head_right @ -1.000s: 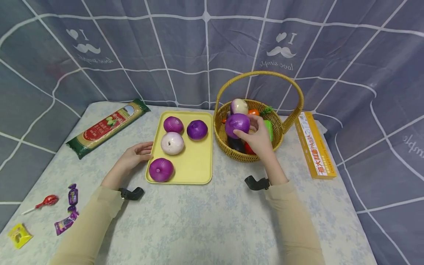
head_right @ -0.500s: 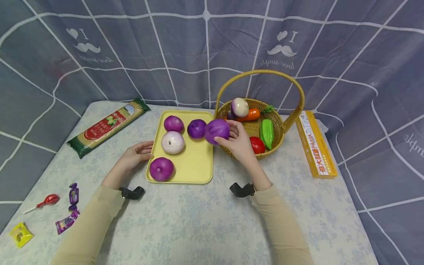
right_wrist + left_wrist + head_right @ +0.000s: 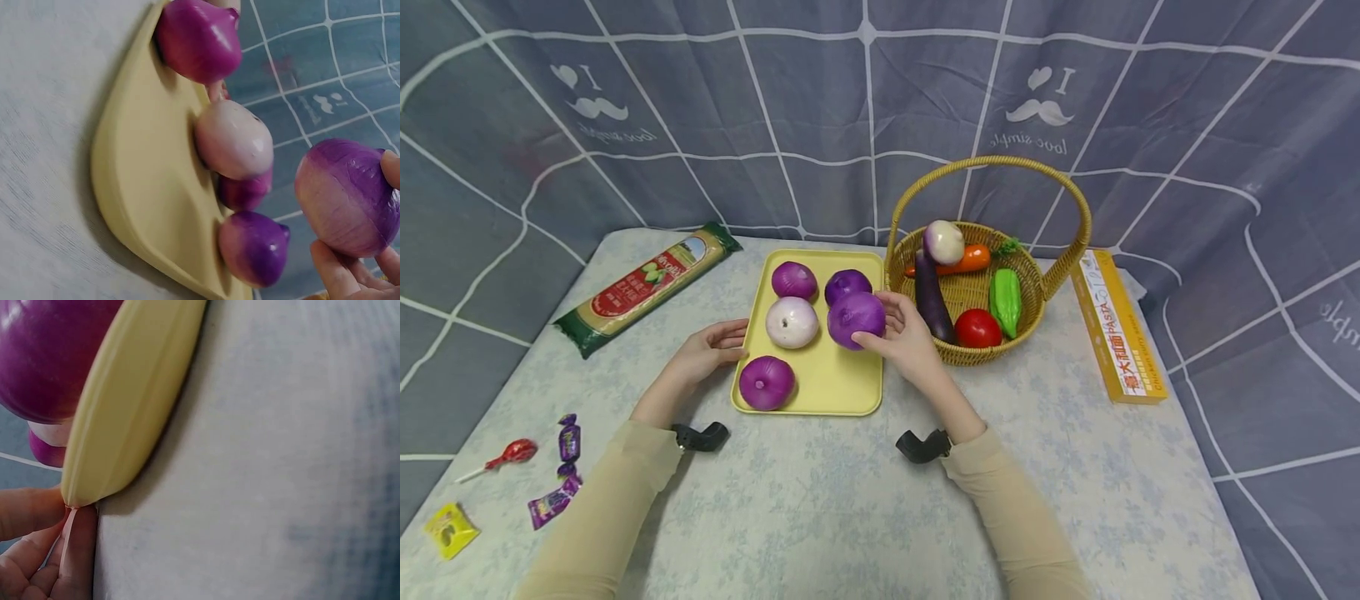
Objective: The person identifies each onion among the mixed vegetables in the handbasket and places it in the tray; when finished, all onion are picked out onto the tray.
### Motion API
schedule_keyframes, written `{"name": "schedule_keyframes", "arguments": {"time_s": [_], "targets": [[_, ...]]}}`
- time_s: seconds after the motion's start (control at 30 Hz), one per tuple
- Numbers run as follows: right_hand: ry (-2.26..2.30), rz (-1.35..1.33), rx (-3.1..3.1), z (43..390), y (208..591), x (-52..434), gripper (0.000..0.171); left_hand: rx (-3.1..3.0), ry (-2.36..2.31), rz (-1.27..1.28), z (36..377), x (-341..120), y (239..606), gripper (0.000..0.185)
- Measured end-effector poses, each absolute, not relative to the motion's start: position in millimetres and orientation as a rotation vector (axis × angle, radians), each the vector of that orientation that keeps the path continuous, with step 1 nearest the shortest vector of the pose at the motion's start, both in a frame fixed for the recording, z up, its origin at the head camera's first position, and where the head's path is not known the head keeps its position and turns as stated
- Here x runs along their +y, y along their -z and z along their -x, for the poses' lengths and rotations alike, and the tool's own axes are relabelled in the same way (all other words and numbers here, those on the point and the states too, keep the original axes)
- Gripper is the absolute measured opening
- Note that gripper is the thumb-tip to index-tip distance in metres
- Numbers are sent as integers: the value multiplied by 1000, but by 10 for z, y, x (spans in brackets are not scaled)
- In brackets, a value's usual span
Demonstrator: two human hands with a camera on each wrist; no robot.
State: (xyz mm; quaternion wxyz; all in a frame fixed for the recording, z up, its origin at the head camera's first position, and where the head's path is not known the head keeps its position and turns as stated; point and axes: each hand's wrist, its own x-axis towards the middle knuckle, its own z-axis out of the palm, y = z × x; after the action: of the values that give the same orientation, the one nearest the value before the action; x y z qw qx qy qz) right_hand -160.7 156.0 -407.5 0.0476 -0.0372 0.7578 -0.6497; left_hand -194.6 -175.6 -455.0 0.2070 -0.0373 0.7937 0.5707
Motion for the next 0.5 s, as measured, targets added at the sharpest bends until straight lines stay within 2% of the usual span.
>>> {"name": "schedule_keyframes", "arguments": {"time_s": [0.5], "targets": [[1872, 75, 2259, 1592, 4421, 1378, 73, 2211, -1583, 112, 1940, -1743, 4551, 63]]}}
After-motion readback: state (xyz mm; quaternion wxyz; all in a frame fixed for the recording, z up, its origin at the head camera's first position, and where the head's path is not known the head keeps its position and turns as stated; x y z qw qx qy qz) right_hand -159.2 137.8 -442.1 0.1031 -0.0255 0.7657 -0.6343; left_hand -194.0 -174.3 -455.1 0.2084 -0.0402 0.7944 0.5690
